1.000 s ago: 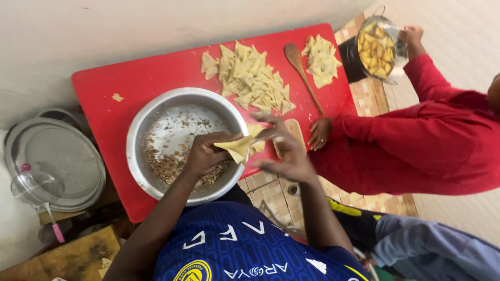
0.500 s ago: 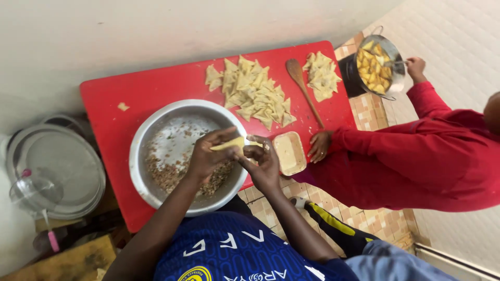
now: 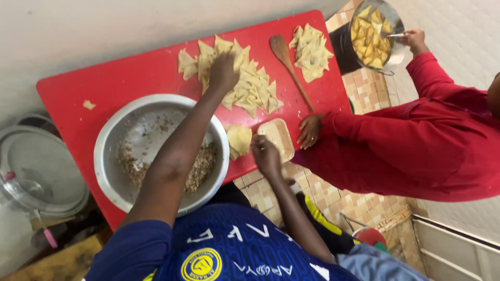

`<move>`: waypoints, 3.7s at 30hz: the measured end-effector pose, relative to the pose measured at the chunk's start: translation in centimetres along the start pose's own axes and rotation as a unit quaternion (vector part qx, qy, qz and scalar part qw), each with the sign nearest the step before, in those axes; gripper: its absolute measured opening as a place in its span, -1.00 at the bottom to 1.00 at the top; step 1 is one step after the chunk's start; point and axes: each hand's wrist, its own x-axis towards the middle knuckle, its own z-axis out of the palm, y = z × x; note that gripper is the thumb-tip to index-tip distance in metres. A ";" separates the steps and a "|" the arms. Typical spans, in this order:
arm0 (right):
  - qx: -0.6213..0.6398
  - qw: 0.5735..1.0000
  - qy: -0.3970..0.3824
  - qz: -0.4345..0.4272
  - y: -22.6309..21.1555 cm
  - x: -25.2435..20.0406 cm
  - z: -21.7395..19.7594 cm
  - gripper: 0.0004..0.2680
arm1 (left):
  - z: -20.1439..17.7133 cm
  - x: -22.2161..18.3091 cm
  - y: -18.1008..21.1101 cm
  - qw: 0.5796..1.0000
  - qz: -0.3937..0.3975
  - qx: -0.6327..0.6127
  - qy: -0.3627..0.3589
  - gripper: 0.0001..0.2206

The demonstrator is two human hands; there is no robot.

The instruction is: Filling and folding samosa wrappers with a meat mixture on a table

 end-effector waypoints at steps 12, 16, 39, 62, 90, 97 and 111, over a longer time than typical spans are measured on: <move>-0.075 0.989 -0.126 -0.024 3.4 2.7 5.5 -0.82 | -16.7 -13.0 2.8 0.970 0.022 -0.239 0.034 -0.59; -0.027 0.999 0.040 -0.024 -2.7 4.8 1.8 -0.81 | -20.0 -19.7 4.3 0.948 -0.083 -0.307 0.008 -0.68; 0.467 0.877 -0.115 0.002 -24.3 -1.4 -1.9 -0.69 | -26.6 -31.0 3.2 0.683 -0.215 -0.694 -0.074 -0.51; 0.233 0.904 -0.051 -0.355 -34.5 0.2 -5.7 -0.77 | -35.0 -32.7 3.7 0.881 0.071 -0.464 -0.065 -0.41; -0.255 0.861 -0.433 -0.076 -15.4 -0.8 16.8 -0.80 | -35.3 -35.2 -3.5 0.763 0.003 -0.642 -0.072 -0.05; -0.073 0.890 -0.449 -0.042 -18.1 -1.0 13.7 -0.56 | -37.1 -35.0 -2.5 0.767 0.029 -0.635 -0.089 -0.19; -0.289 0.811 -0.450 -0.239 -11.7 -1.5 17.8 -0.66 | -37.4 -35.0 -2.8 0.787 0.023 -0.614 -0.055 -0.14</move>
